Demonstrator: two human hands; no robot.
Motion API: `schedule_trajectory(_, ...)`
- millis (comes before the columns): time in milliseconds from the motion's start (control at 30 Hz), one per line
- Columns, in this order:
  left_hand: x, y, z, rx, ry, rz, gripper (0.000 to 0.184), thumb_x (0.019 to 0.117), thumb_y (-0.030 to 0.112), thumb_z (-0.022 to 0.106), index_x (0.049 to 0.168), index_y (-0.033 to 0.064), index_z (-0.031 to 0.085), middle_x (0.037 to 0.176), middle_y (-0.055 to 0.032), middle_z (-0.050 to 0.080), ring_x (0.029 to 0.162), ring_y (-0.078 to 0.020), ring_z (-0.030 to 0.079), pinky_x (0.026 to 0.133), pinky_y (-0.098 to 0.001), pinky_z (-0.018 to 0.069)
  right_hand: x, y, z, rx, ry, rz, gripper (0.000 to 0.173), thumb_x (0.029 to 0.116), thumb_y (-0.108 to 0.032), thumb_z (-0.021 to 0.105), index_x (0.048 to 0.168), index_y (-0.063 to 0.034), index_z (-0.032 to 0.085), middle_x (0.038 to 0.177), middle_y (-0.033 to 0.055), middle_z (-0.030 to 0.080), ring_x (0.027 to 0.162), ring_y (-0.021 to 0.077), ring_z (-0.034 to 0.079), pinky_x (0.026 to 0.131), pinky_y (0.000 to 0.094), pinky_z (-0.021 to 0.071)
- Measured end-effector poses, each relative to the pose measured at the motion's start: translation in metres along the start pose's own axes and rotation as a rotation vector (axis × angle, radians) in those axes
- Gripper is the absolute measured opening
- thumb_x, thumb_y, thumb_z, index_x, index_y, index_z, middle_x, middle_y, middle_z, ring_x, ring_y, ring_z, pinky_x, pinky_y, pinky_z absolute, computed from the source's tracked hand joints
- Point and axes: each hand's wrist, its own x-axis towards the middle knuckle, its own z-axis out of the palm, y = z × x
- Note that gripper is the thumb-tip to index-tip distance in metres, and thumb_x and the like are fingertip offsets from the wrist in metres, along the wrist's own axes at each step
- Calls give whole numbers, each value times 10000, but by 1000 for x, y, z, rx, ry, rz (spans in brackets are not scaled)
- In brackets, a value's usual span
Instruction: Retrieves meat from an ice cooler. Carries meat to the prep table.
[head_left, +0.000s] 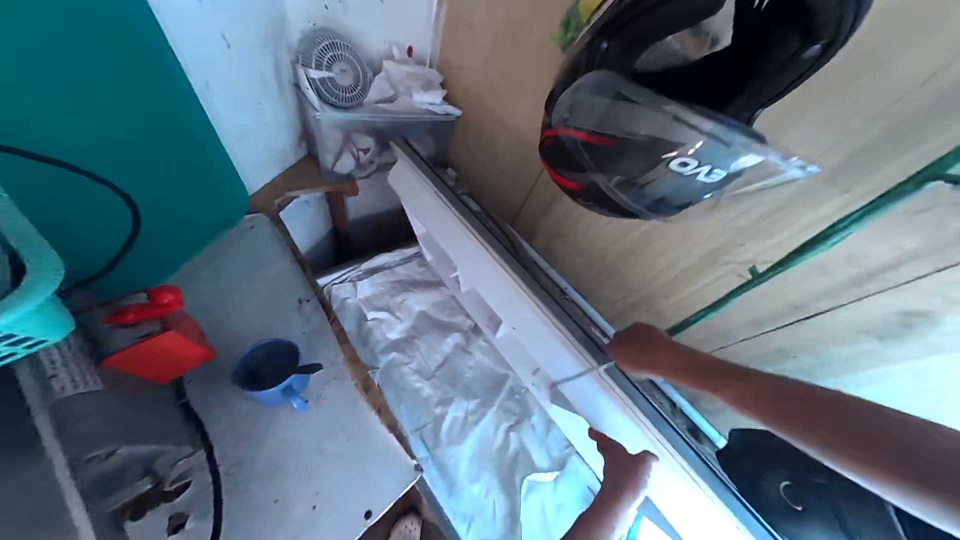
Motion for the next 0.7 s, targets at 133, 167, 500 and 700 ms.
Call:
schedule_trajectory(133,-4,3,-14,38,-78,-16,1221,859,216,805,1576,-39,-150,1629,-371,140,1513,-419,299,1201,-504,358,27,18,8,-18,-85,67,301,1000,-254,617,1119,9,703,1161,264,678,1111,457,644,895,673,484)
schedule_trajectory(167,-5,8,-18,75,-102,-36,1210,880,247,790,1571,-53,-156,1624,-379,147,1508,-422,311,1196,-502,363,12,0,3,-23,-89,116,313,983,-219,635,1123,57,679,1200,290,654,1151,473,621,904,673,473)
schedule_trajectory(500,-11,-10,-56,353,-178,94,961,963,294,696,1597,-76,77,1466,-339,494,1334,-400,560,1116,-535,460,-43,-39,33,197,392,-176,505,987,-252,658,1476,-168,562,1434,262,557,1335,488,499,1101,690,335)
schedule_trajectory(700,-93,-27,-224,771,553,517,414,1020,190,576,1381,-9,608,1401,-203,621,1339,-315,576,1146,-478,444,18,-168,161,1371,448,-748,371,1031,-187,533,1358,-38,624,1230,91,711,1064,153,710,928,348,602)
